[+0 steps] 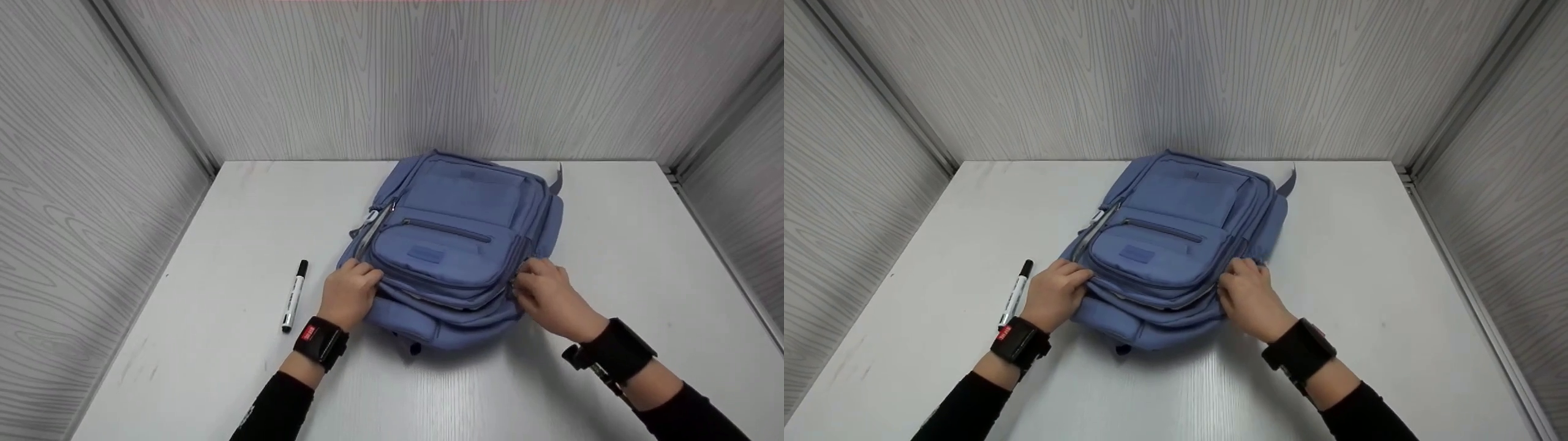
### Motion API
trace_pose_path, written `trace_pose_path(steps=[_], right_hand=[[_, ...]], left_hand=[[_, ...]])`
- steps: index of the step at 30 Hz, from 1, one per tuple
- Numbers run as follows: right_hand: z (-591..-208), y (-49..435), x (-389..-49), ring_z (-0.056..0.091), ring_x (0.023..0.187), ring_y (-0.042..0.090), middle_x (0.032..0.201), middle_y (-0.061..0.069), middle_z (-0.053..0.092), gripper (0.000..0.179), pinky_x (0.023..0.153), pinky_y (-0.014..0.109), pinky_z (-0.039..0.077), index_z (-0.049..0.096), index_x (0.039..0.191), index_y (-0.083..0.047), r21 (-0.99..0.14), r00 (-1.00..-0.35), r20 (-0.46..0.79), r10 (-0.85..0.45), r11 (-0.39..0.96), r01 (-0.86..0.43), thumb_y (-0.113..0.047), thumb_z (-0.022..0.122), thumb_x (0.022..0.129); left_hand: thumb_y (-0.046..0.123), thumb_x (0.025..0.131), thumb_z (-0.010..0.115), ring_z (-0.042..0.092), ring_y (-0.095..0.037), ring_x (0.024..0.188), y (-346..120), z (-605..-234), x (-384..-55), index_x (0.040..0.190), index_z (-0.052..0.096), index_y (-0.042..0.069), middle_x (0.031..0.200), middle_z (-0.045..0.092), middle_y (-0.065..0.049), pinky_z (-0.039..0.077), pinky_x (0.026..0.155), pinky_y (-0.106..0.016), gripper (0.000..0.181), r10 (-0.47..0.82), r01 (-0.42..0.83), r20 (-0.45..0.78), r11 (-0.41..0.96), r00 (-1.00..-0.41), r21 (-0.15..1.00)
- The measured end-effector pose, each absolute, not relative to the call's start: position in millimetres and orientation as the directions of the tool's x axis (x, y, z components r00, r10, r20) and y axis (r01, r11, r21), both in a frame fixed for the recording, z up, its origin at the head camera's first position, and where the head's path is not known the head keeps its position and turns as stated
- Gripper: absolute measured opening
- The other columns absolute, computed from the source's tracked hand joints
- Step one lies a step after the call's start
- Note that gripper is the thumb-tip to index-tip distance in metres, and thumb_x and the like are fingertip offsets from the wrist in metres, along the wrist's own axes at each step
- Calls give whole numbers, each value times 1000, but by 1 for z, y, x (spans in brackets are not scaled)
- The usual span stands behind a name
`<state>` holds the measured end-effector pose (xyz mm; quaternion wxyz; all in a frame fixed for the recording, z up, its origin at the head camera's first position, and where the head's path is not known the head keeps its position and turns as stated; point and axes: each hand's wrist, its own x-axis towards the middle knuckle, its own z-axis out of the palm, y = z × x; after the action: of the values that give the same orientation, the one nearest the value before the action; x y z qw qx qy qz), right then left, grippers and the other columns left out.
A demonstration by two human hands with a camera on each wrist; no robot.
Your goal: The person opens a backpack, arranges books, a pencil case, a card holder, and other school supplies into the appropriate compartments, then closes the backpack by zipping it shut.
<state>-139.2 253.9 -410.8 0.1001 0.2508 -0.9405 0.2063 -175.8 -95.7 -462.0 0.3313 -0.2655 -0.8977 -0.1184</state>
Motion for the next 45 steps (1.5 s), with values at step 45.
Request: trace_pose_path(steps=[45], right_hand=[[-424,147,-101,47,109,27,120,12,54,25,86,44,34,63,105,-13,-377,-720,507,-474,629,-680,-17,77,85]], left_hand=[[1,83,70,64,-27,101,-82,-443,-125,108,74,7,104,70,-8,54,89,-40,26,359,567,598,799,-717,200]])
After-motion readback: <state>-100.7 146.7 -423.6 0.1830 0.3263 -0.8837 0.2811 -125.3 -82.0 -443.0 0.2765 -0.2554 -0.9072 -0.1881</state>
